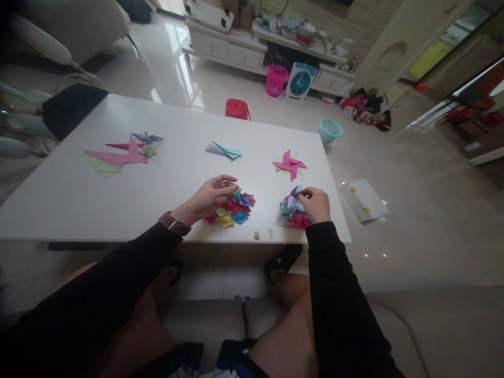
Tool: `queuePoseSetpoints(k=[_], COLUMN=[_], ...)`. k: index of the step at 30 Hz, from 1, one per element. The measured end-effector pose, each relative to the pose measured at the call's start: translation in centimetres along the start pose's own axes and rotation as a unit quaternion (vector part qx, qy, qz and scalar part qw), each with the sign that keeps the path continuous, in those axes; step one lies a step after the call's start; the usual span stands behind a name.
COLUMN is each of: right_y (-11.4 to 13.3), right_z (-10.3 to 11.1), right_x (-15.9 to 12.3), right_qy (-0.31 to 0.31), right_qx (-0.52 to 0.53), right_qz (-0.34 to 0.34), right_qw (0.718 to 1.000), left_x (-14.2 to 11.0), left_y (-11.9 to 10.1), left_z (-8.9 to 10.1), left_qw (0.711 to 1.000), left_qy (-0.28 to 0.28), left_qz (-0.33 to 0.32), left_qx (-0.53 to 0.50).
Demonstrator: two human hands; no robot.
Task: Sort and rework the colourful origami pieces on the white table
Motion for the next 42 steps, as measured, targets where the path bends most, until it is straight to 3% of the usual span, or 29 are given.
queuePoseSetpoints(k=[4,13,22,30,35,42], right_y=[-1.3,-1.0,-0.7,4.5,9.5,14.7], right_z=[-1.5,-3.4,-1.7,-0.3,-0.8,-0.3], right_x=[0.6,1.0,0.9,-0.4,-2.1,-3.7], right_qy=[0.039,0.101,0.075,-0.015,-0.003,-0.04], right_qx=[-0.078,-0.179,-0.191,-0.067,0.025,0.111], right_qz=[-0.012,-0.008,-0.006,0.053,0.128,0.153], right_qw=[0.996,0.979,0.979,0.996,0.991,0.981], left_x=[0.1,-0.2,-0.4,0.3,0.6,0.7], left_y=[0.1,-0.7,-1.0,-0.8,-0.4,-0.4], left_z=[0.2,0.3,0.3,1.0,1.4,1.9], left_qw=[1.0,1.0,1.0,0.999,0.997,0.992], left_qy=[0.004,-0.004,-0.012,-0.04,-0.041,-0.059], left_qz=[0.0,-0.01,-0.009,-0.012,-0.046,-0.086], left_qx=[-0.001,0.004,-0.002,0.018,0.052,0.076])
Point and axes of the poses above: each hand's wrist, its own x-axis towards the middle knuckle, its own z-axis out of the back of the hand, y = z × x, the point moved 3 cm from there along x, towards the middle knuckle, and after that the axes turned 14 degrees about -x, right-handed, at the moved point
